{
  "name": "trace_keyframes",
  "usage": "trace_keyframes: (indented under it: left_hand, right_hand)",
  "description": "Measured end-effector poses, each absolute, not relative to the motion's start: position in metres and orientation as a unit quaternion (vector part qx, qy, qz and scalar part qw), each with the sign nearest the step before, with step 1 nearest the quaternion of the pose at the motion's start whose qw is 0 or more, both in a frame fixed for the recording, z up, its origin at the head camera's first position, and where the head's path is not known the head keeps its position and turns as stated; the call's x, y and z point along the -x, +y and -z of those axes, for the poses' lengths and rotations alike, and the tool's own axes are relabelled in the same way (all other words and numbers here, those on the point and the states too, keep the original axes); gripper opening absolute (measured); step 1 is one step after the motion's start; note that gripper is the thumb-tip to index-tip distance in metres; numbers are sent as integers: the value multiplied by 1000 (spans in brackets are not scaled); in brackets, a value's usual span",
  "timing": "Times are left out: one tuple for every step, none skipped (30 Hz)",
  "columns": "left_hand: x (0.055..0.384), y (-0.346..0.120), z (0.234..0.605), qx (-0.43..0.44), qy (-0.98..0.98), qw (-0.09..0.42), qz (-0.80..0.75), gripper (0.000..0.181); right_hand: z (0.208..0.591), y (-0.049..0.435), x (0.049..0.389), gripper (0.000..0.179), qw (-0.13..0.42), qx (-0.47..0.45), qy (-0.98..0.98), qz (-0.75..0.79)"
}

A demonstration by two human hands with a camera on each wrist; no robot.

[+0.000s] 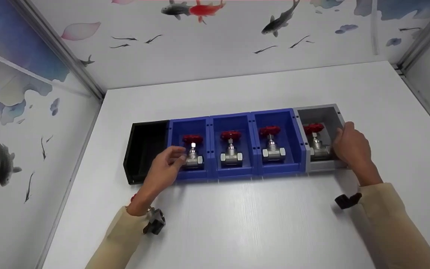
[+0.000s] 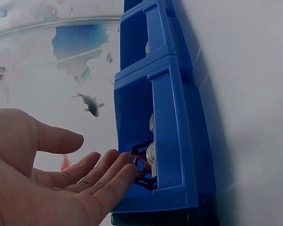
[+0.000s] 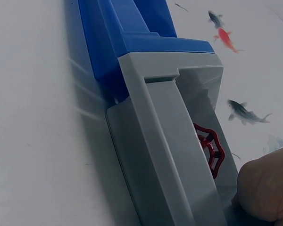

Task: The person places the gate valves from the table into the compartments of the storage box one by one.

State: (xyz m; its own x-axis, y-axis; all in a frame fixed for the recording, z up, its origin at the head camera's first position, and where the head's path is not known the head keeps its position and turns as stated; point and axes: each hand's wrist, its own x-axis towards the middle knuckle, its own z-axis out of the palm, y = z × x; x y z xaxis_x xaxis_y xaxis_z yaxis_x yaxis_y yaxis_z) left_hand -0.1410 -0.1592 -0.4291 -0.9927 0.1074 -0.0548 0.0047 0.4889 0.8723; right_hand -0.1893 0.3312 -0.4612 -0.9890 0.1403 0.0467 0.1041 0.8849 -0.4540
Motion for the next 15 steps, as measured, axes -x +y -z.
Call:
trace_keyframes:
  left_hand:
    - [140, -161, 429, -31, 862, 52, -503, 28]
    - [138, -163, 428, -27, 861, 57, -505, 28]
    - [137, -165, 427, -24, 860, 61, -505, 27]
    - [136, -167, 426, -21, 859, 65, -507, 27]
    - [135, -169, 425, -19, 858, 68, -508, 26]
    - [134, -171, 424, -19, 857, 71, -510, 26]
    - [133, -173, 424, -21, 856, 74, -512, 26]
    - [133, -175, 423, -21, 854, 78, -514, 25]
    - [132, -177, 422, -21, 853, 81, -514, 25]
    - [131, -179, 421, -23, 853, 84, -514, 25]
    - [131, -181, 421, -24, 853, 88, -514, 24]
    - [130, -184, 421, -25, 852, 91, -515, 24]
    - [129, -186, 420, -26, 851, 96, -515, 24]
    - [128, -188, 420, -22, 850, 100, -516, 25]
    - [127, -191, 420, -21, 851, 104, -515, 25]
  right_hand:
    - [461, 331, 189, 37, 37, 63, -970, -232]
    - [461, 331, 190, 38, 35, 64, -970, -232]
    - [461, 331, 190, 39, 32, 65, -970, -233]
    - [461, 332, 190, 39, 30, 67, -969, -234]
    - [460, 332, 190, 39, 29, 67, -969, -234]
    - [460, 332, 190, 40, 28, 69, -969, -234]
    - [460, 332, 190, 40, 27, 70, -969, -235]
    - [460, 332, 190, 40, 26, 71, -969, -236]
    - [460, 332, 190, 40, 25, 72, -968, -237]
    - [460, 332, 190, 40, 25, 72, -968, -238]
    - [460, 332, 190, 41, 25, 72, -968, -237]
    - [460, 332, 190, 41, 24, 73, -968, -238]
    - [460, 331, 190, 41, 23, 73, -968, -238]
    - [460, 331, 190, 41, 21, 73, -968, -238]
    - [460, 331, 190, 42, 21, 74, -968, -238]
